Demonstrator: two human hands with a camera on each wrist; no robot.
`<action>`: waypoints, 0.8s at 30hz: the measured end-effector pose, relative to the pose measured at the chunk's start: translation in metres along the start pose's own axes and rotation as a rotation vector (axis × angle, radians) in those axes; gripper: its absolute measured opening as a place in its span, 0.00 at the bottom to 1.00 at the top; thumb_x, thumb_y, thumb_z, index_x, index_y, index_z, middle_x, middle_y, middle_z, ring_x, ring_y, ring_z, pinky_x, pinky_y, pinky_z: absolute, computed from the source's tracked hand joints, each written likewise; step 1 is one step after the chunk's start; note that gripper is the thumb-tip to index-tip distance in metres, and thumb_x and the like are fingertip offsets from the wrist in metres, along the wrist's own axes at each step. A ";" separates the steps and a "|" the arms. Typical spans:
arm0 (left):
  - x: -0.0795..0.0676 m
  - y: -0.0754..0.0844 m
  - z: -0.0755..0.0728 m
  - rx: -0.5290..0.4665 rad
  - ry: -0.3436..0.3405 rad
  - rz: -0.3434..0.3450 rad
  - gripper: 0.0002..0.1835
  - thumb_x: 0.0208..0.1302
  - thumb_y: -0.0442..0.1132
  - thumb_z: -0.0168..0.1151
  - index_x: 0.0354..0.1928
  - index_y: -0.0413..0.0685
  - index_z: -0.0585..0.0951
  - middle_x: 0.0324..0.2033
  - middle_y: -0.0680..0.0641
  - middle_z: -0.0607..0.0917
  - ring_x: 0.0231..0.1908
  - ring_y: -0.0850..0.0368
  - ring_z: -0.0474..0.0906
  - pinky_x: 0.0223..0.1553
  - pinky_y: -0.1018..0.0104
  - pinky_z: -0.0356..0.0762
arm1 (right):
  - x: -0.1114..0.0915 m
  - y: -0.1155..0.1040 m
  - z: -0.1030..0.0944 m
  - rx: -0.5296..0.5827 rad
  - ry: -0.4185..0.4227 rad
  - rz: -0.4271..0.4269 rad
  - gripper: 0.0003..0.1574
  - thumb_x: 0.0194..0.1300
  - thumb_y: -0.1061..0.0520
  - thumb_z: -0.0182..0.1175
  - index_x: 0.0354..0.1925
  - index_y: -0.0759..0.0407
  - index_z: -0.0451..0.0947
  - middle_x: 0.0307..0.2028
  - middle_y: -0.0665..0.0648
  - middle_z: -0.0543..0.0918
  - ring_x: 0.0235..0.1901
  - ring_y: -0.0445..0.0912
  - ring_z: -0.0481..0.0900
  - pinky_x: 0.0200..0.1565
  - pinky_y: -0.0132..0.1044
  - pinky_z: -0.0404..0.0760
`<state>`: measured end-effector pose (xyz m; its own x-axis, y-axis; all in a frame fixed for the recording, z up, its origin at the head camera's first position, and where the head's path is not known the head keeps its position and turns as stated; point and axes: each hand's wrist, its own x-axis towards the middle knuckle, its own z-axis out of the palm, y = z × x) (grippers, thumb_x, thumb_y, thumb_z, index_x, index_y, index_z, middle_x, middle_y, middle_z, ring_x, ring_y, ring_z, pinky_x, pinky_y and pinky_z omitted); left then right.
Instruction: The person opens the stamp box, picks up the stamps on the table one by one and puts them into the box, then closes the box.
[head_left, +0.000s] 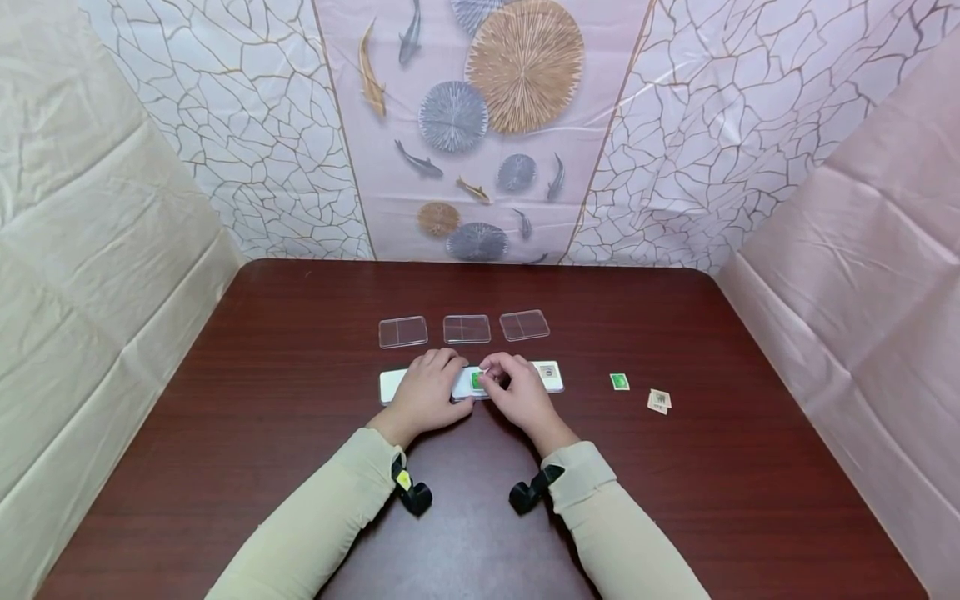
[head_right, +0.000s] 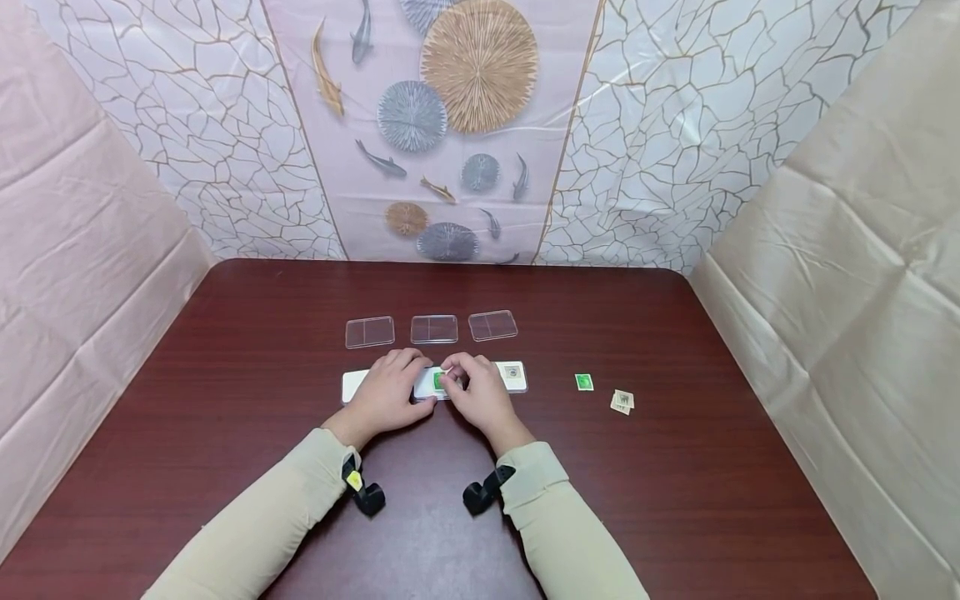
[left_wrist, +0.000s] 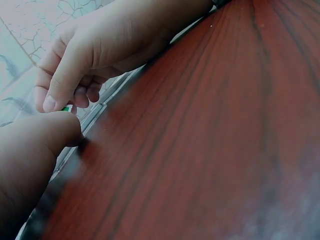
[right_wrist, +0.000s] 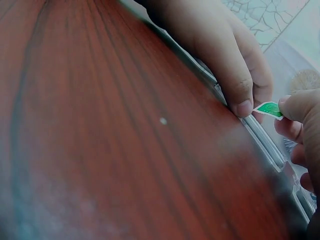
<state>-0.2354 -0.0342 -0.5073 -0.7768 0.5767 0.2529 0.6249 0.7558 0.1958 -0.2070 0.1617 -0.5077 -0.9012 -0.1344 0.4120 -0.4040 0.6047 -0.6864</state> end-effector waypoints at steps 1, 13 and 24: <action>0.000 0.000 0.000 -0.001 -0.002 0.000 0.32 0.57 0.58 0.62 0.59 0.46 0.79 0.54 0.45 0.78 0.55 0.47 0.72 0.60 0.49 0.69 | 0.000 0.000 0.000 0.003 -0.001 0.000 0.08 0.62 0.61 0.69 0.40 0.57 0.81 0.29 0.50 0.81 0.33 0.47 0.75 0.38 0.41 0.74; -0.002 0.001 0.001 -0.027 0.039 0.012 0.30 0.55 0.57 0.63 0.56 0.45 0.80 0.52 0.45 0.78 0.53 0.46 0.73 0.58 0.48 0.70 | 0.000 -0.001 0.003 -0.011 -0.003 0.005 0.11 0.60 0.61 0.71 0.34 0.55 0.76 0.29 0.51 0.79 0.33 0.46 0.74 0.37 0.38 0.73; -0.001 0.002 -0.001 -0.030 0.021 0.013 0.30 0.56 0.56 0.63 0.57 0.45 0.80 0.53 0.45 0.78 0.53 0.46 0.72 0.58 0.48 0.70 | 0.002 -0.007 0.006 -0.123 -0.009 0.048 0.11 0.59 0.58 0.71 0.30 0.51 0.75 0.25 0.49 0.77 0.32 0.46 0.71 0.37 0.41 0.70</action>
<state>-0.2333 -0.0335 -0.5059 -0.7672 0.5793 0.2753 0.6369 0.7387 0.2207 -0.2067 0.1530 -0.5059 -0.9206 -0.1093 0.3749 -0.3384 0.7025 -0.6261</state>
